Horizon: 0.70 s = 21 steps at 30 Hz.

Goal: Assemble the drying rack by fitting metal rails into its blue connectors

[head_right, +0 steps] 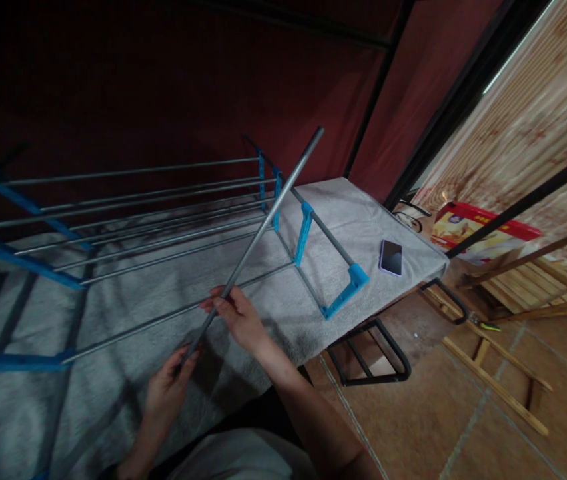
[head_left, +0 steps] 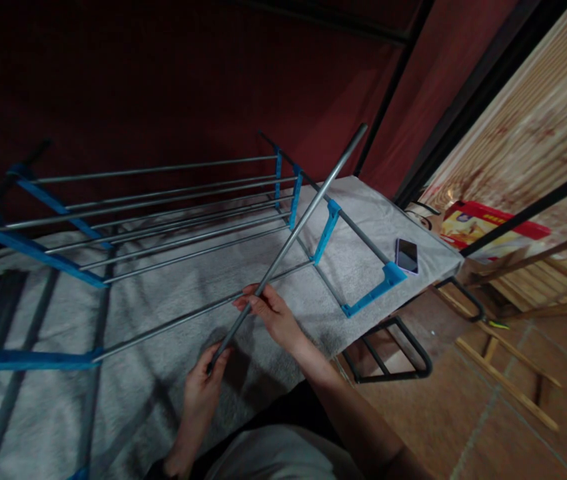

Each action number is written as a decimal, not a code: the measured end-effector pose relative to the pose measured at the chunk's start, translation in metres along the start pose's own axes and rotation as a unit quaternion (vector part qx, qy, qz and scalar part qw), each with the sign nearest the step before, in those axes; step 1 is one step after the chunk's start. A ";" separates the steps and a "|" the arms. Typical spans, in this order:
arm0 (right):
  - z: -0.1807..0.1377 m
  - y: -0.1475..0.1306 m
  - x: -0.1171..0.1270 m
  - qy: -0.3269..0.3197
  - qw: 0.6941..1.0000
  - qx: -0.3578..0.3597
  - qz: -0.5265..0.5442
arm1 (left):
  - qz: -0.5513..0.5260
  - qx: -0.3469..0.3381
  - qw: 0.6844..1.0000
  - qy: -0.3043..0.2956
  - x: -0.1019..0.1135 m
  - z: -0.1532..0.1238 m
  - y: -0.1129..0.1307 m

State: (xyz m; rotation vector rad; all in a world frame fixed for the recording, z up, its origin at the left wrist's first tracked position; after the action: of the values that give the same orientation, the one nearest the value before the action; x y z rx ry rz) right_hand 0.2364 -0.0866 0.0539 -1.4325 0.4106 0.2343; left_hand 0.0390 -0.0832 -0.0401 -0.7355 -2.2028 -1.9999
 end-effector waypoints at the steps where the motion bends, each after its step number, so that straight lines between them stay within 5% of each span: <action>1: 0.000 -0.001 0.000 0.004 1.000 0.007 -0.010 | -0.012 0.001 1.000 -0.005 -0.004 0.000 0.003; 13: -0.001 -0.039 0.006 0.051 0.990 0.068 -0.110 | -0.068 -0.003 0.998 -0.002 -0.010 0.005 0.007; 21: -0.003 -0.029 0.016 0.066 0.976 0.092 -0.184 | -0.087 0.008 0.996 -0.010 -0.005 0.007 0.008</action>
State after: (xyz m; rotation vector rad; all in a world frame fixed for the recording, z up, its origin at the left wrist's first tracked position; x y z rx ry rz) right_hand 0.2623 -0.0946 0.0735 -1.3175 0.2600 -0.1952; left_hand 0.0479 -0.0777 -0.0355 -0.5825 -2.3662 -2.0572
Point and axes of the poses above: each hand's wrist, its own z-axis towards the middle knuckle, its own x-axis out of the back of the hand, y = z × x, the point moved 2 cm from there along z, towards the middle knuckle, and after that the axes turned 7 degrees about -y, right-handed, at the moved point
